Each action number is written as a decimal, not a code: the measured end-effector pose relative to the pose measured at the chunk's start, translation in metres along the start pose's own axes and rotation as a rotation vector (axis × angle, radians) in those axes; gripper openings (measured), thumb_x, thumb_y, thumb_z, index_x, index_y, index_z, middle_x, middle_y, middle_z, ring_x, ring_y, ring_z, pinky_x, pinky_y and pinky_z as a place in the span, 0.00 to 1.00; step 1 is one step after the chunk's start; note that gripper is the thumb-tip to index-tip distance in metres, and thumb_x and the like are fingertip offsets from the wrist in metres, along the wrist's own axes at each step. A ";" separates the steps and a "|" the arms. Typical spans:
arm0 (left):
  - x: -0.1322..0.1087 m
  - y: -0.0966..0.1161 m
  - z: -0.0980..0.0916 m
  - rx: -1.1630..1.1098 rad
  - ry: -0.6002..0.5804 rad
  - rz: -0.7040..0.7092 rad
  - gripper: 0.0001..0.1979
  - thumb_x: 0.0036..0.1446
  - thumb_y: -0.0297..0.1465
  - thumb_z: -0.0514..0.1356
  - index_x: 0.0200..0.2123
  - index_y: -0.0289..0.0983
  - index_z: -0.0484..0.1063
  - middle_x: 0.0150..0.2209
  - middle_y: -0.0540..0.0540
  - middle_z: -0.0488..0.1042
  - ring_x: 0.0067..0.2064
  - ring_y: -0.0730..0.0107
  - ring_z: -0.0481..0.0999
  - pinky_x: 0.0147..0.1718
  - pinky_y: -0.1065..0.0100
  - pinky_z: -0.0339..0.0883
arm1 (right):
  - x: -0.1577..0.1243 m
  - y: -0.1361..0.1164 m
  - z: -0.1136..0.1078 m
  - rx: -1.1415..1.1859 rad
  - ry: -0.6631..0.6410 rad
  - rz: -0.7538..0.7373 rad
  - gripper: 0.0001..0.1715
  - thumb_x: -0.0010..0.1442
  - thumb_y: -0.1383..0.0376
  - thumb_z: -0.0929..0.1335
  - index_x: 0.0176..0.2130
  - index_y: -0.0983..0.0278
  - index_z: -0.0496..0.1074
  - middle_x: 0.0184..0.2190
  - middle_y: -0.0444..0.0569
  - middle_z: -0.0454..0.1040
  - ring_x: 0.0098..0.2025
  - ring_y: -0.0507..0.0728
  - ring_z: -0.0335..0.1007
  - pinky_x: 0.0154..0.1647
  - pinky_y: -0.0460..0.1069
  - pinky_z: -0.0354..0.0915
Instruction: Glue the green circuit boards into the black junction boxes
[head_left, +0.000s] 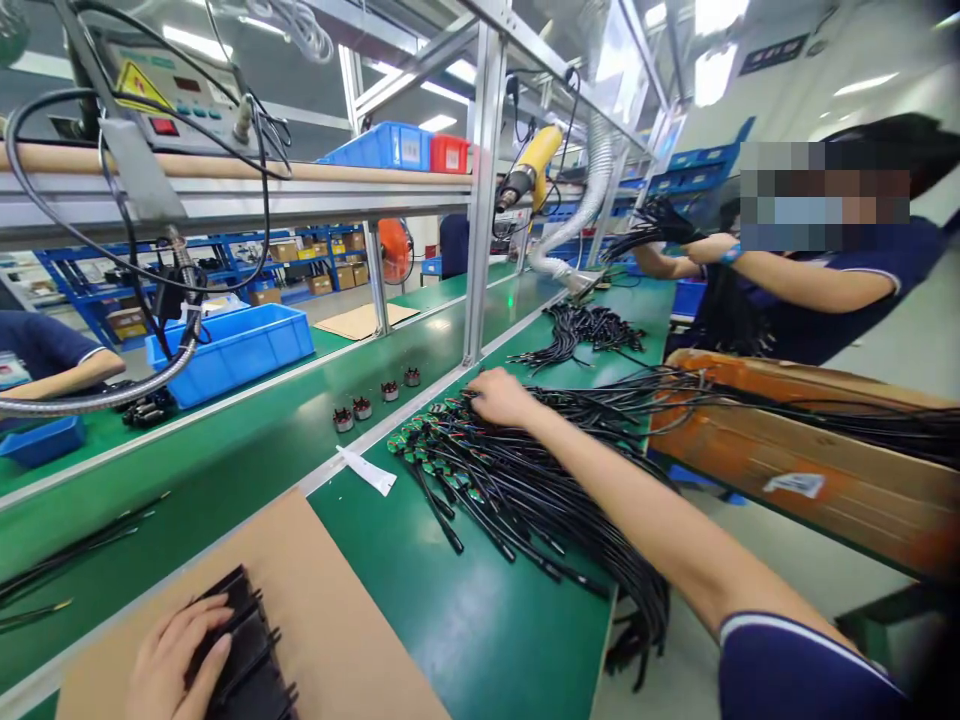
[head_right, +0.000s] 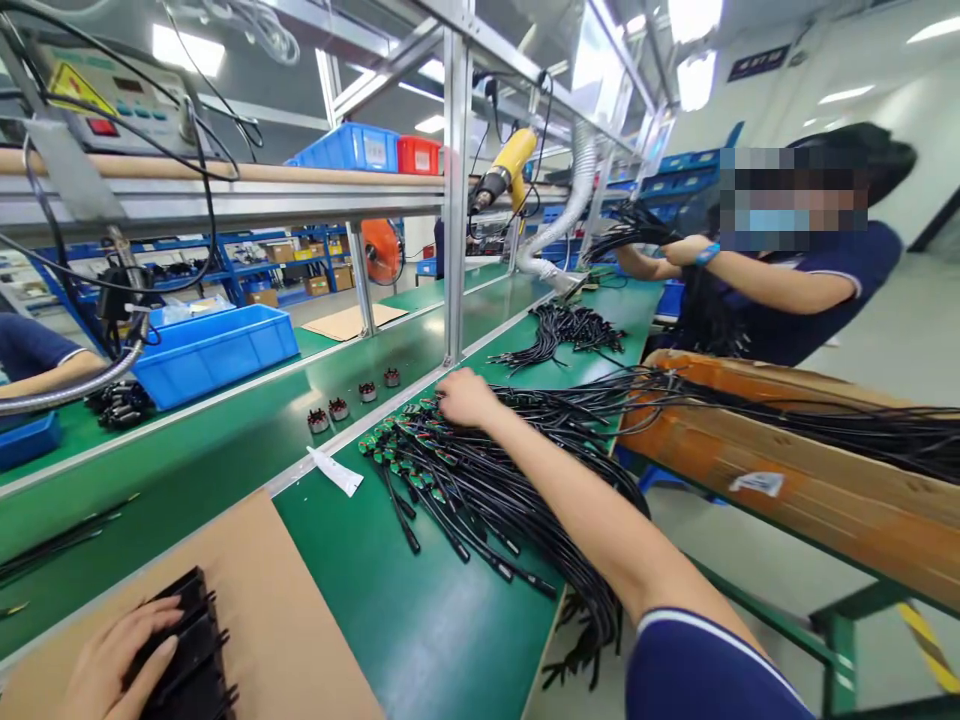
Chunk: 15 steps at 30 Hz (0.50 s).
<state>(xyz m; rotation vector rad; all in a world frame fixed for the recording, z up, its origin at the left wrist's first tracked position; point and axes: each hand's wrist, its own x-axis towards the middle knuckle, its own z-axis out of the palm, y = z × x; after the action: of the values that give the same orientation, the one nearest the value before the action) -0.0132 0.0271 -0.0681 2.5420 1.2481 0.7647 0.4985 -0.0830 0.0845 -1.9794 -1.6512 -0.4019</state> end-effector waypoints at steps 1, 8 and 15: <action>0.000 0.001 0.000 -0.001 0.008 -0.003 0.12 0.53 0.42 0.56 0.37 0.48 0.77 0.47 0.47 0.78 0.52 0.48 0.72 0.53 0.44 0.63 | 0.011 0.028 -0.009 -0.018 0.002 0.046 0.18 0.70 0.62 0.58 0.47 0.70 0.70 0.45 0.52 0.71 0.44 0.53 0.70 0.46 0.54 0.66; 0.006 0.011 -0.013 -0.098 0.050 -0.107 0.13 0.49 0.45 0.58 0.33 0.48 0.78 0.45 0.46 0.79 0.50 0.45 0.74 0.50 0.43 0.66 | 0.005 0.105 -0.030 -0.052 0.172 0.238 0.15 0.64 0.57 0.66 0.38 0.69 0.71 0.34 0.48 0.71 0.36 0.54 0.69 0.38 0.52 0.68; 0.063 0.140 -0.056 -0.234 0.145 0.049 0.15 0.53 0.46 0.58 0.40 0.44 0.74 0.48 0.44 0.75 0.52 0.49 0.71 0.53 0.46 0.64 | -0.050 0.000 -0.079 0.034 0.711 0.334 0.16 0.62 0.54 0.64 0.42 0.64 0.65 0.39 0.52 0.67 0.41 0.59 0.65 0.41 0.54 0.62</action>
<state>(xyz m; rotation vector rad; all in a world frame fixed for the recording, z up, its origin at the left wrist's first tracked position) 0.0834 -0.0128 0.0580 2.3716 1.0683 1.0564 0.4963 -0.1688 0.1224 -1.7471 -0.8650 -0.8202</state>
